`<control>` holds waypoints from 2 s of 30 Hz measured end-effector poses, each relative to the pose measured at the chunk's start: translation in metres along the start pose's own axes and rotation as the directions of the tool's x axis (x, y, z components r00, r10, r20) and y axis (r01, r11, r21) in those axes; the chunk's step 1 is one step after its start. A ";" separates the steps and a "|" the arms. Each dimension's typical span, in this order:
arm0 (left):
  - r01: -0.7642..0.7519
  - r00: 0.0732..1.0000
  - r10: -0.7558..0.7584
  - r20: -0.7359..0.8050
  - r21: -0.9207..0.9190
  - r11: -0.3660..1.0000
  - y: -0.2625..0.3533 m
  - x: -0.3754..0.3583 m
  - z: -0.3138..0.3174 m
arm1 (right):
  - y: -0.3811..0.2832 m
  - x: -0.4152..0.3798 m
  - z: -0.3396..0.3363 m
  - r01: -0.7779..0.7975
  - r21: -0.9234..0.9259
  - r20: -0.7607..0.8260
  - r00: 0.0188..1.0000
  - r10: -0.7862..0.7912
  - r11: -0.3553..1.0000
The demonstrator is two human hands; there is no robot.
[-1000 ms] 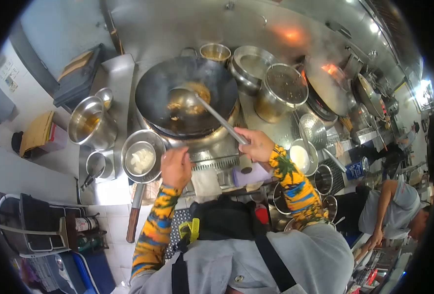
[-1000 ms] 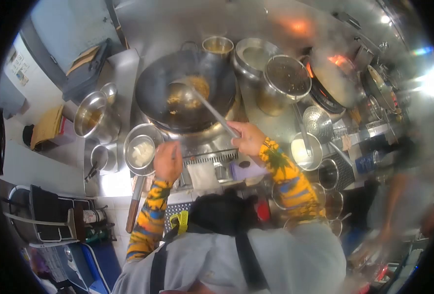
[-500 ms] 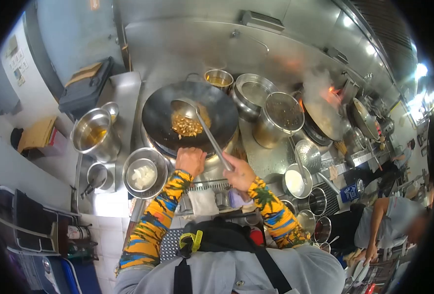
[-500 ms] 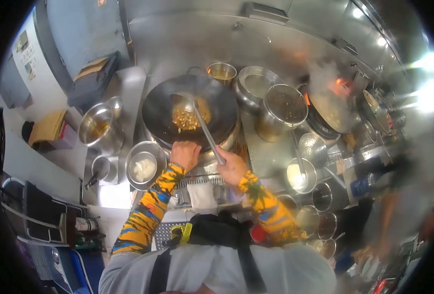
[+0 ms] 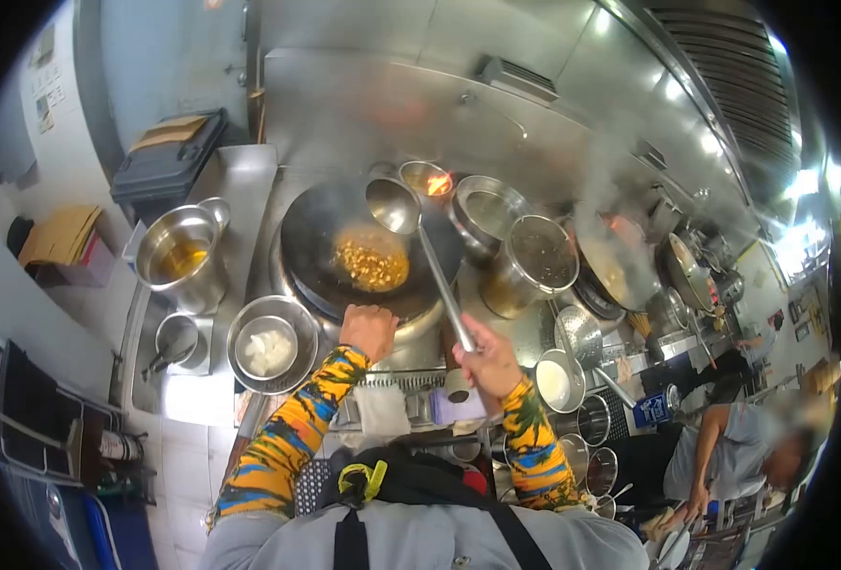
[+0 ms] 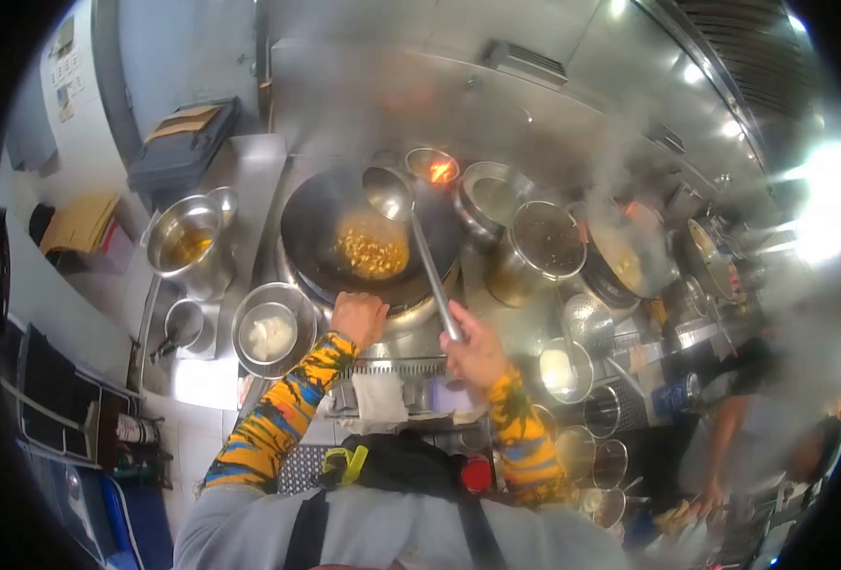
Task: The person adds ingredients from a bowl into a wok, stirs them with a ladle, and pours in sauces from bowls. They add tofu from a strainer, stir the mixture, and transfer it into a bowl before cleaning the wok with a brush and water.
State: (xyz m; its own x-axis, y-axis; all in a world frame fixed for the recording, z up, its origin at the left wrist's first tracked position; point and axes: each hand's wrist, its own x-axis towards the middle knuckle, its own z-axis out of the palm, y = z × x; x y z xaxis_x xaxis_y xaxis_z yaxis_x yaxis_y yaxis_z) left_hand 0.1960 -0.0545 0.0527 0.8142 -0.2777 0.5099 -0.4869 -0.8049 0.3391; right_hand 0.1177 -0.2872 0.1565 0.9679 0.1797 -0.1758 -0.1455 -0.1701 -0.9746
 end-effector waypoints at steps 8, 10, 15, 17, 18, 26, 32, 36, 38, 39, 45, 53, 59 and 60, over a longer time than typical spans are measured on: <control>-0.063 0.992 0.048 -0.114 -0.132 0.989 0.006 -0.001 -0.005 | 0.156 -0.013 0.023 0.257 -0.400 -0.211 0.908 -0.362 0.880; -0.077 0.993 0.058 -0.101 -0.191 0.979 0.011 -0.004 -0.016 | 0.099 0.009 0.017 0.167 -0.124 -0.320 0.926 -0.198 0.978; -0.078 0.970 0.029 -0.240 -0.200 0.977 0.030 -0.031 -0.032 | -0.010 0.111 -0.051 0.017 0.108 -0.429 0.903 0.032 0.994; 0.004 0.973 -0.073 -0.219 -0.300 0.954 0.034 -0.059 -0.038 | -0.017 0.167 -0.082 -0.038 -0.114 -0.552 0.833 -0.031 0.993; 0.056 0.966 -0.138 -0.219 -0.345 0.937 0.038 -0.074 -0.043 | 0.004 0.218 -0.113 -0.138 -0.176 -0.600 0.800 0.006 0.975; 0.430 0.877 -0.477 -0.058 -0.350 0.832 0.055 -0.191 -0.041 | 0.004 0.328 -0.187 0.249 -0.823 -0.114 0.808 -0.578 0.510; 0.547 0.784 -0.613 -0.100 -0.355 0.758 0.065 -0.191 -0.052 | -0.077 0.373 -0.211 0.216 0.094 -0.574 0.809 -0.125 0.972; 0.516 0.803 -0.590 -0.088 -0.394 0.761 0.057 -0.186 -0.054 | -0.112 0.378 -0.221 -0.088 0.397 -0.420 0.868 0.266 0.914; 0.463 0.849 -0.522 -0.079 -0.365 0.808 0.054 -0.179 -0.063 | -0.129 0.338 -0.210 -0.279 -0.121 -0.492 0.850 0.187 0.953; 0.433 0.871 -0.486 -0.071 -0.354 0.829 0.052 -0.176 -0.067 | -0.130 0.324 -0.209 -0.365 -0.370 -0.513 0.847 0.140 0.855; 0.341 0.928 -0.373 0.024 -0.462 0.818 0.047 -0.170 -0.061 | -0.068 0.255 -0.306 -0.233 -0.623 -0.470 0.875 -0.119 0.747; 0.146 0.988 -0.084 0.132 -0.590 0.794 0.076 -0.138 -0.034 | -0.033 -0.024 -0.246 0.109 0.323 -0.553 0.828 0.094 0.940; 0.076 0.958 0.139 0.250 -0.692 0.718 0.142 -0.094 0.022 | 0.041 -0.163 -0.239 0.124 0.262 -0.611 0.789 0.065 0.957; 0.086 0.950 0.153 0.271 -0.703 0.706 0.157 -0.086 0.037 | 0.038 -0.194 -0.221 0.043 0.253 -0.608 0.784 0.124 0.967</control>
State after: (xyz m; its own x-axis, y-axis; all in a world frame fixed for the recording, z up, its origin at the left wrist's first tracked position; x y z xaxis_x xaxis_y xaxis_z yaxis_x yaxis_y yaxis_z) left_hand 0.0613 -0.1760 0.0326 0.7848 -0.5292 0.3227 -0.4960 -0.2241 0.8389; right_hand -0.0301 -0.5426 0.1845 0.8656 -0.4691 -0.1748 -0.1509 0.0885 -0.9846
